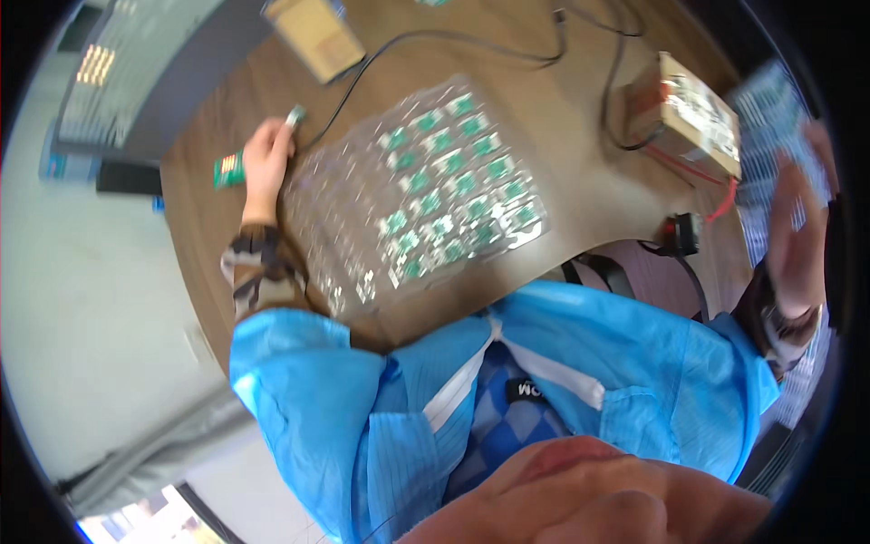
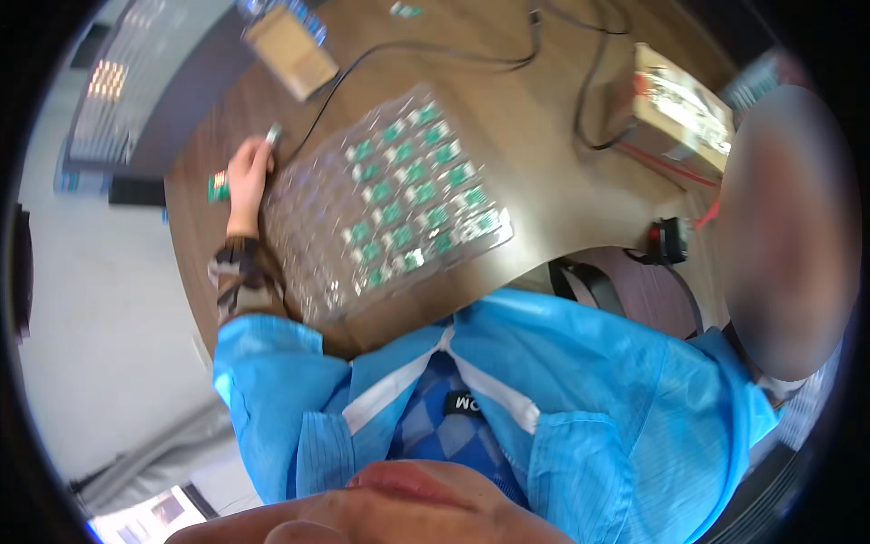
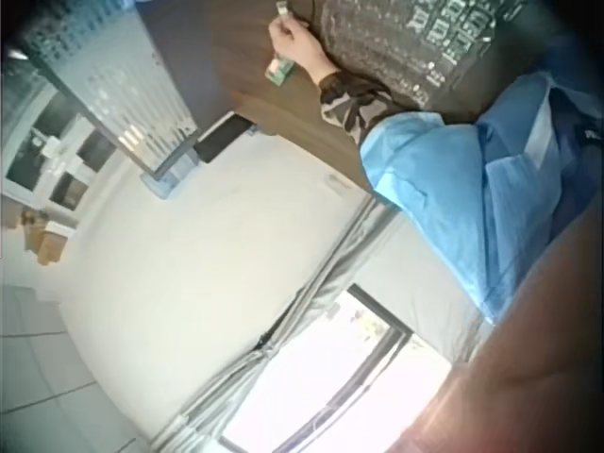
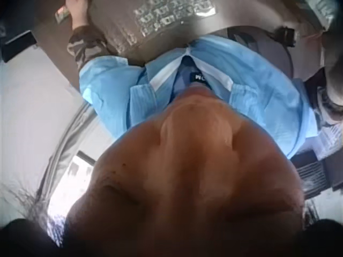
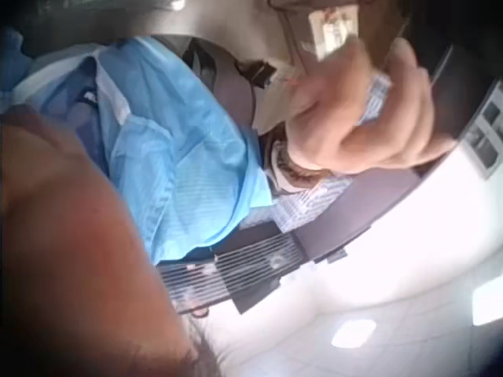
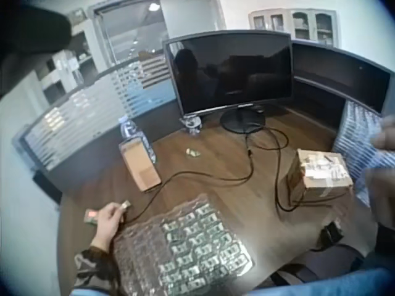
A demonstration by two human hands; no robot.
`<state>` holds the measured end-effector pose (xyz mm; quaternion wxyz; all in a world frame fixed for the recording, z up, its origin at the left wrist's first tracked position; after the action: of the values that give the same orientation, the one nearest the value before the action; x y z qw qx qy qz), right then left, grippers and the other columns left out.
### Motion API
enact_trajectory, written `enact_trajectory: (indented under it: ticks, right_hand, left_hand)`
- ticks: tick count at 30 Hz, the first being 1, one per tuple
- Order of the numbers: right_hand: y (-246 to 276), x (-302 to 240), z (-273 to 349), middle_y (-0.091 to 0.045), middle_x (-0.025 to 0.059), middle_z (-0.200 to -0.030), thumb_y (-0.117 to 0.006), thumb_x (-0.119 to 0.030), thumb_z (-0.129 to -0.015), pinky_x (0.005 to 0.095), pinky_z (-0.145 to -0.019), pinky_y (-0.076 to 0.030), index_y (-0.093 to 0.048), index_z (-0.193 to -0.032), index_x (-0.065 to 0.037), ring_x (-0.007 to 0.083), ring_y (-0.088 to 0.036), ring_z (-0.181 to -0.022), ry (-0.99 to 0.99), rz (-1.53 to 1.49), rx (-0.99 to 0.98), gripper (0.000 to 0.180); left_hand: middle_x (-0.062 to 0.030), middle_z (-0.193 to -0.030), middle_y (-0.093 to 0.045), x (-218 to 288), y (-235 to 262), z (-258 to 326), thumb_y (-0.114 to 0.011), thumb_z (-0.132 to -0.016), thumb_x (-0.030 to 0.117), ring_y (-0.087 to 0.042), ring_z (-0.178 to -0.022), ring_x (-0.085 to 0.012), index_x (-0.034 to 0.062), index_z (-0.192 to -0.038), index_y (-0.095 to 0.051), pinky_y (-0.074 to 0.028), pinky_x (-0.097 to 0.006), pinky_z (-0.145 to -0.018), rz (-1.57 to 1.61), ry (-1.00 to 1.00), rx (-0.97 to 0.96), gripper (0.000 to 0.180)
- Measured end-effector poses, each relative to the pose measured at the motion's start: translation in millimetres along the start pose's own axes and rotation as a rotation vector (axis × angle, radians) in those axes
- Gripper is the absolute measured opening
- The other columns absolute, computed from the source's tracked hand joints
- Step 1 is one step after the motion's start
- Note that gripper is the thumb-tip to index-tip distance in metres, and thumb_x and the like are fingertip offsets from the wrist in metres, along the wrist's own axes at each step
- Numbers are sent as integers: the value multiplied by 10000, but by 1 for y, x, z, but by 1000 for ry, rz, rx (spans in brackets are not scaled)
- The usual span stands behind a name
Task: Sorting small green printed circuit boards (PCBs) and placing them into a plastic organizer tray.
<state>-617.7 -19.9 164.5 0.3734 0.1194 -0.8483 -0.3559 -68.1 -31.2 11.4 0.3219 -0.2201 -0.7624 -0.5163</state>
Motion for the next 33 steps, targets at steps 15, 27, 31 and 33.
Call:
enact_trajectory:
  ticks: [15, 27, 31, 33]
  right_hand:
    - [-39, -201, -104, -605, 64, -976, -634, -36, -703, 287, -713, -468, -615, -957, -22, 231, -583, -793, 157, -992, -346, 255]
    - [-67, -211, -110, -604, 41, -886, -637, -55, -743, 275, -677, -459, -629, -908, -28, 190, -555, -737, 64, -1131, -263, 167]
    - [-76, -217, -108, -595, 49, -898, -658, -96, -728, 290, -706, -456, -623, -915, -37, 196, -550, -790, 224, -1217, -278, 199]
    - [-71, -217, -106, -589, 51, -910, -662, -107, -724, 291, -714, -456, -620, -919, -38, 199, -547, -799, 233, -1221, -284, 211]
  left_hand:
    - [-1, -569, -517, 19, -62, -26, -531, -818, 156, -431, -494, -116, 33, -760, -594, -346, -233, -485, -126, 111, -62, 149]
    - [-10, -572, -513, -54, -98, -45, -523, -815, 132, -433, -493, -124, 18, -756, -581, -349, -238, -480, 1581, -568, -470, 141]
    - [-7, -578, -516, -24, -91, -43, -519, -822, 126, -432, -496, -111, 22, -756, -582, -346, -224, -480, 781, -160, -354, 138]
    - [-5, -581, -518, -13, -77, -39, -517, -825, 123, -432, -498, -104, 24, -756, -582, -344, -217, -480, 370, 9, -275, 138]
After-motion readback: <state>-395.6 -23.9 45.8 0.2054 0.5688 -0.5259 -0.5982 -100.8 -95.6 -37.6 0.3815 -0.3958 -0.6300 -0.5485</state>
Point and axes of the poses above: each hand's wrist, its own z-axis away from the middle knuckle, its own y-axis out of the back of the hand, x = y × z, the point moved 3 cm from there along -z, towards the middle knuckle
